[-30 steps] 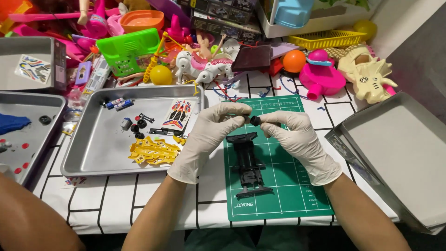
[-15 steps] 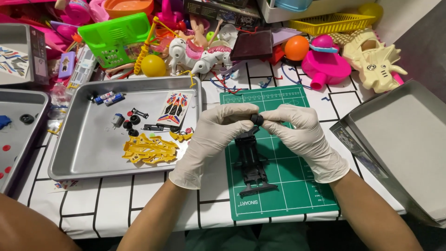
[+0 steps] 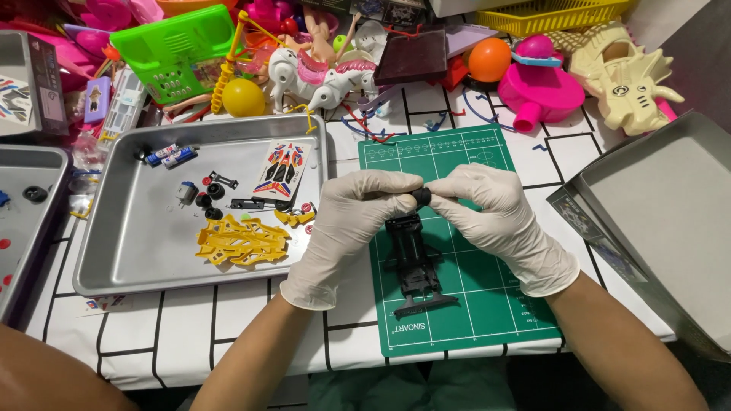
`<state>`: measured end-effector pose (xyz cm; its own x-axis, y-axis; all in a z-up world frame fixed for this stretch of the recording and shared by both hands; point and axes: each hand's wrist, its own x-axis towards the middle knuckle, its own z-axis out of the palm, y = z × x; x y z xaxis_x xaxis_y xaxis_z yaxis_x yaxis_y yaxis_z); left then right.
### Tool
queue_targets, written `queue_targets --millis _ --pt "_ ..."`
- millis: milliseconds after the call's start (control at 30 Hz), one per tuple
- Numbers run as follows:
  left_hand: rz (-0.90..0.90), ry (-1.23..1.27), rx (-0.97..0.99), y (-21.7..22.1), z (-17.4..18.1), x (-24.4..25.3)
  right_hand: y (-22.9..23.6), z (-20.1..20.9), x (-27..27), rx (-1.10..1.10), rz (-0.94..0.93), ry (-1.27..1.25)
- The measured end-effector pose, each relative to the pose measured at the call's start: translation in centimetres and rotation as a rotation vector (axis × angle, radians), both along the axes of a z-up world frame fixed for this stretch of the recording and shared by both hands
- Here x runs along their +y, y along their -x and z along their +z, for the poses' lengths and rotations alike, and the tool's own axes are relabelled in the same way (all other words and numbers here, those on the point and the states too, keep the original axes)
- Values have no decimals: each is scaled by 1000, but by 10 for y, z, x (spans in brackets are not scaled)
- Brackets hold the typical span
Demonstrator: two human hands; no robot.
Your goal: The person assembles a model vehicle chassis on a green cutting mat, attaching black wheels and small components to the frame. They handle various plastic parts from a metal tray, including yellow pieces and stickers, while wearing white gloves.
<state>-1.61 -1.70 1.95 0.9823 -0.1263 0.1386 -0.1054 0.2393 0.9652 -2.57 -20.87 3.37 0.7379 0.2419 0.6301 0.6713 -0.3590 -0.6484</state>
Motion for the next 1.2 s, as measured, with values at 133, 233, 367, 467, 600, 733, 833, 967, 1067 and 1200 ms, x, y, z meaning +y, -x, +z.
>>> queue_targets --millis 133,233,367,467,600,733,833,967,1067,1200 --pt "25 -29 -20 6 0 -2 0 -4 -2 3 3 0" --pt "56 -64 -66 5 -4 -2 -1 -5 0 -22 0 3" --pt "79 -96 -136 4 -8 -4 0 -6 1 -48 22 -6" --pt "91 -102 -178 5 -9 -4 -1 -5 1 -65 35 -13" --pt "96 -103 -213 6 -10 -6 1 -7 1 -51 34 -36" --pt "103 -90 -229 8 -3 -7 1 -7 -1 -34 40 -56" --pt "56 -113 -222 8 6 -4 0 -2 -4 -48 57 -37" --pt "-60 -39 -30 9 8 -5 3 1 -5 -107 48 -15" --pt "-105 -9 57 9 6 -1 4 -1 -4 -175 41 28" --pt "-156 32 138 6 3 4 5 -1 -2 -56 117 -56"
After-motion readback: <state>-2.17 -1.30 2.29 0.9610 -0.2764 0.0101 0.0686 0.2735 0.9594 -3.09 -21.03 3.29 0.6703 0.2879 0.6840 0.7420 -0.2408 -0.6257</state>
